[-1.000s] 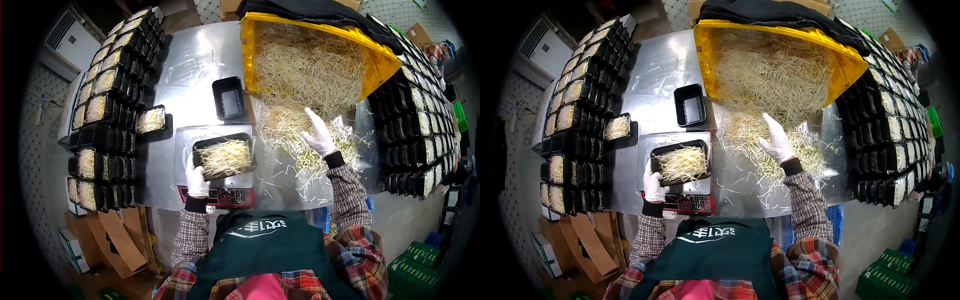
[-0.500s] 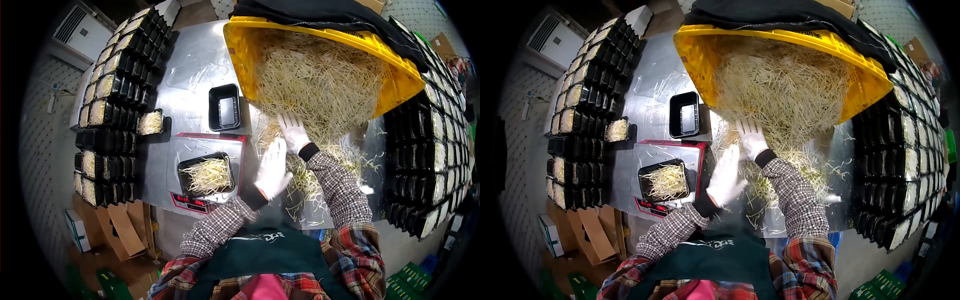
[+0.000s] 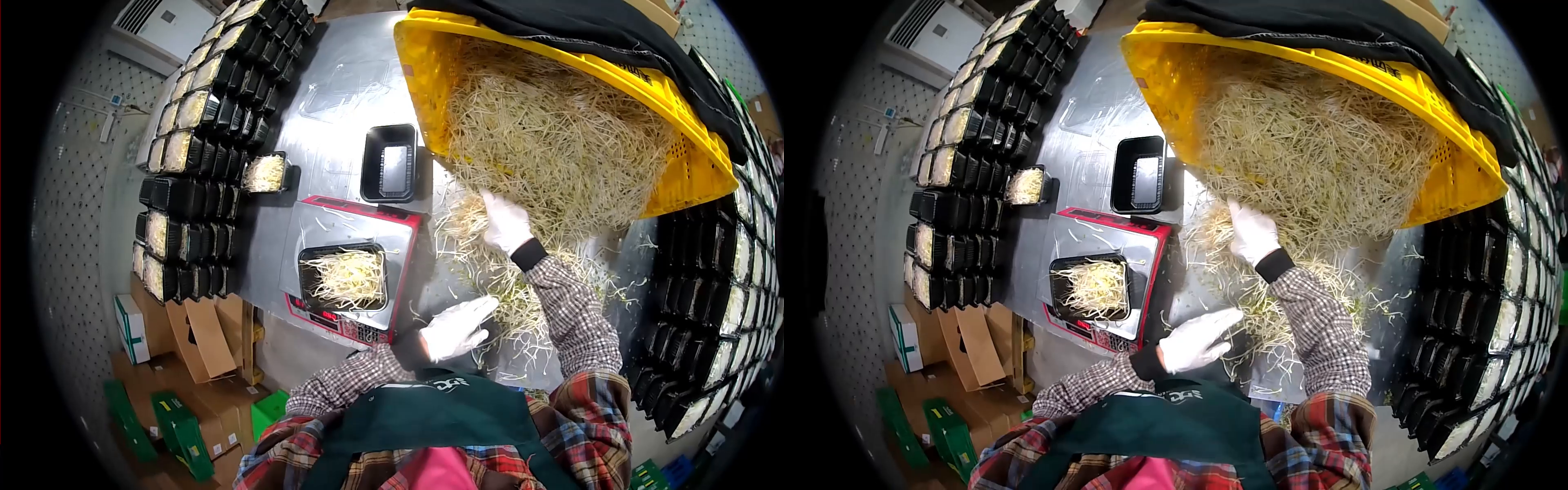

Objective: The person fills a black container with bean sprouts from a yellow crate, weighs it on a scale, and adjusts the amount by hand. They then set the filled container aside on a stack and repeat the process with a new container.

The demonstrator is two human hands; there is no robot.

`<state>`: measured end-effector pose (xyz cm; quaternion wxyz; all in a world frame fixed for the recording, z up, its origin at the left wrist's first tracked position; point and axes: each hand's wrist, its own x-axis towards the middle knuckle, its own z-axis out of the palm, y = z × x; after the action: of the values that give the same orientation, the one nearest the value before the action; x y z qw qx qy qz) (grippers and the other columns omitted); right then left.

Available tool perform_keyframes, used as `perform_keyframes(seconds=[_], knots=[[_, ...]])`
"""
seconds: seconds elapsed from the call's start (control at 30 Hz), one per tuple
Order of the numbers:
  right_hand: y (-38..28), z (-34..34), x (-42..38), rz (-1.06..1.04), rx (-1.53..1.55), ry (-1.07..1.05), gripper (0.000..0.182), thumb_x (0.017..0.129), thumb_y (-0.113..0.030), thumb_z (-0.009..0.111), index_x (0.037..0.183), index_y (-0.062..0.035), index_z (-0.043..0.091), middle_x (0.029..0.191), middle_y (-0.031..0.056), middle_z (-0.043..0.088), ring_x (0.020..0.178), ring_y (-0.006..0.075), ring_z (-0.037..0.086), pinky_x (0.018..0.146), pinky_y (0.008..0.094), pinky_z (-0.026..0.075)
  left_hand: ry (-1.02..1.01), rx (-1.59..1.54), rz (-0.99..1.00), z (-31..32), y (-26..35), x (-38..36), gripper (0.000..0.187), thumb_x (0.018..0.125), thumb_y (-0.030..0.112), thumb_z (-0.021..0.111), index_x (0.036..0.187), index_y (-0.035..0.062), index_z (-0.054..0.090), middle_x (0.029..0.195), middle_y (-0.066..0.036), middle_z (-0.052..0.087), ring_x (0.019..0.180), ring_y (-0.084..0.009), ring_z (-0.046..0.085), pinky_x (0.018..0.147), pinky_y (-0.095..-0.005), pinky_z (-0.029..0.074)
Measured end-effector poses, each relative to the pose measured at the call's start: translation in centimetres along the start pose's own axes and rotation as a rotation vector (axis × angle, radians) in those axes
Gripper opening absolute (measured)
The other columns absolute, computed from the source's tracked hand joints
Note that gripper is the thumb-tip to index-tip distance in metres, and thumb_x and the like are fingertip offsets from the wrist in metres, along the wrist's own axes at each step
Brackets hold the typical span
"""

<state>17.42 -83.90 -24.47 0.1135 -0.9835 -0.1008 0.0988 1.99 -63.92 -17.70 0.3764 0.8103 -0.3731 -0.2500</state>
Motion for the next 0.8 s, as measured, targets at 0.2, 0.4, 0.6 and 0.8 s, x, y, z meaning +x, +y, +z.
perform_keyframes(seconds=[0.2, 0.4, 0.6, 0.8], knots=[[-1.0, -0.5, -1.9, -0.119, -0.081, 0.327, 0.066, 0.067, -0.006, 0.071, 0.13, -0.0074, 0.052, 0.096, 0.0102, 0.063, 0.088, 0.0274, 0.066, 0.07, 0.0368, 0.055, 0.04, -0.239, 0.009, -2.6, 2.5, -3.9, 0.047, 0.096, 0.014, 0.059, 0.142, 0.0059, 0.052, 0.14, -0.018, 0.057, 0.128, -0.0338, 0.056, 0.109, -0.0412, 0.044], [0.7, 1.2, -1.0, -0.097, 0.06, 0.183, 0.054, 0.078, -0.021, 0.073, 0.126, -0.0087, 0.053, 0.09, 0.0141, 0.065, 0.079, 0.0314, 0.068, 0.069, 0.0451, 0.055, 0.396, -0.043, 0.126, -9.0, 2.7, -8.3, 0.036, 0.094, 0.008, 0.061, 0.129, 0.005, 0.064, 0.125, -0.015, 0.068, 0.115, -0.0301, 0.065, 0.101, -0.0387, 0.051], [1.6, -8.6, -3.3, 0.02, 0.992, 0.128, 0.051, 0.086, -0.019, 0.078, 0.13, -0.0014, 0.057, 0.124, 0.0123, 0.069, 0.111, 0.0208, 0.067, 0.099, 0.0318, 0.051, 1.05, -0.016, -0.365, -16.1, -8.3, -16.5, 0.048, 0.097, 0.002, 0.053, 0.144, -0.0061, 0.047, 0.143, -0.021, 0.055, 0.133, -0.0296, 0.053, 0.113, -0.0368, 0.04], [-5.6, -17.2, -4.7, -0.16, 0.987, -0.083, 0.043, 0.09, -0.005, 0.071, 0.13, 0.0013, 0.059, 0.125, 0.0062, 0.069, 0.113, 0.0154, 0.064, 0.102, 0.0308, 0.049, 0.966, -0.829, -0.191, -14.3, -17.4, -17.2, 0.056, 0.097, 0.012, 0.046, 0.151, -0.0025, 0.04, 0.157, -0.016, 0.04, 0.148, -0.0288, 0.033, 0.121, -0.0381, 0.026]])
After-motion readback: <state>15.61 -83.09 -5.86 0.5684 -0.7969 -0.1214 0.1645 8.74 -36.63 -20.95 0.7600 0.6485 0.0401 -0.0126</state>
